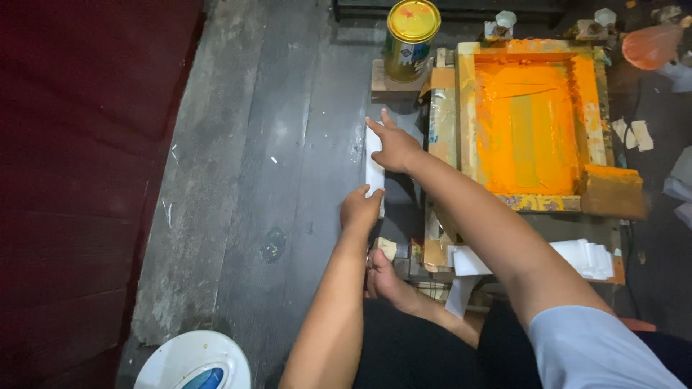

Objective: The person sits on the floor and uses a wooden squeegee to spread orange ink across a screen printing frame. They then pick up a white strip of material, fold it, and place it on the floor before repeating the process of spreading ink and handling the material.

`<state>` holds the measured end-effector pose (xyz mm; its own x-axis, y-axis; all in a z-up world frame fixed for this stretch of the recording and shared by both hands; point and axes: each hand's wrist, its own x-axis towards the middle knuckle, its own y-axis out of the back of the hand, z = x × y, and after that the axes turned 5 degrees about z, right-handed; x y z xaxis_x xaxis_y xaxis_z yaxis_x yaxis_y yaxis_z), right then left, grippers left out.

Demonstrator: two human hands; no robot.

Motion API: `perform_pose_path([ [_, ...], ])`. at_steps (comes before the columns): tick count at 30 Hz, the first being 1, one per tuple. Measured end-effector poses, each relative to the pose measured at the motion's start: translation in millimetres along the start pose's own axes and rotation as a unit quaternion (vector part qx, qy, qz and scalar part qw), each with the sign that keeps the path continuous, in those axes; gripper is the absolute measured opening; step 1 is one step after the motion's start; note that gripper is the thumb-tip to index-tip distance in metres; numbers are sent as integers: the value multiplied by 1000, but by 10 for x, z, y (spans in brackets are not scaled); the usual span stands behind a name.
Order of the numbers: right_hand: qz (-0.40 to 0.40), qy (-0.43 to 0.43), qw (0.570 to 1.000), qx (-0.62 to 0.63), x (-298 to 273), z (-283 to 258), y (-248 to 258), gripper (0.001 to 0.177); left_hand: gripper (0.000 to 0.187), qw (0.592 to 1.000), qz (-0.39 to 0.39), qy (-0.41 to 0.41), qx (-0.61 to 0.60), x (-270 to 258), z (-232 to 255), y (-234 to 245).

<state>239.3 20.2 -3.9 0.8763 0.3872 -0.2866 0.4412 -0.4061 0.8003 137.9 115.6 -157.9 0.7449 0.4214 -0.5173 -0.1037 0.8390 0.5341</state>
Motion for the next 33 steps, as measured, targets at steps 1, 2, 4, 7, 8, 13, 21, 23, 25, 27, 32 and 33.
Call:
perform_pose_path([
  [1,3,-1,1000,1,-55,12,24,80,58,1000,-1,-3,1,-315,300,253],
  [2,24,24,997,72,-112,23,46,80,64,1000,-6,4,-30,-637,605,517],
  [4,48,48,988,142,-365,-23,155,80,76,998,-13,8,-61,-950,883,796],
  [7,92,88,960,250,-957,-94,386,74,82,999,-5,-8,-52,-926,876,791],
  [8,121,118,952,255,-1129,-53,466,73,82,999,-2,-13,-47,-954,887,804],
  [13,233,179,934,203,-2018,575,976,73,81,998,14,-52,-28,-910,809,720],
  [21,461,26,868,185,-3488,1977,1160,62,71,980,31,-176,-83,-848,813,552],
  [23,463,-22,866,188,-3510,2200,1132,59,62,961,-10,-247,-126,-1091,918,553],
  [25,460,-73,863,193,-3460,2413,1106,55,53,934,-53,-312,-164,-1445,1003,570],
  [27,481,31,853,202,-3303,2612,1120,57,47,891,-51,-388,-230,-1891,1100,607],
  [32,440,56,886,133,-3244,2476,1032,42,38,892,-13,-428,-142,-2273,806,334],
  [33,422,57,902,77,-3240,2472,991,36,28,891,-6,-444,-95,-2207,667,240],
])
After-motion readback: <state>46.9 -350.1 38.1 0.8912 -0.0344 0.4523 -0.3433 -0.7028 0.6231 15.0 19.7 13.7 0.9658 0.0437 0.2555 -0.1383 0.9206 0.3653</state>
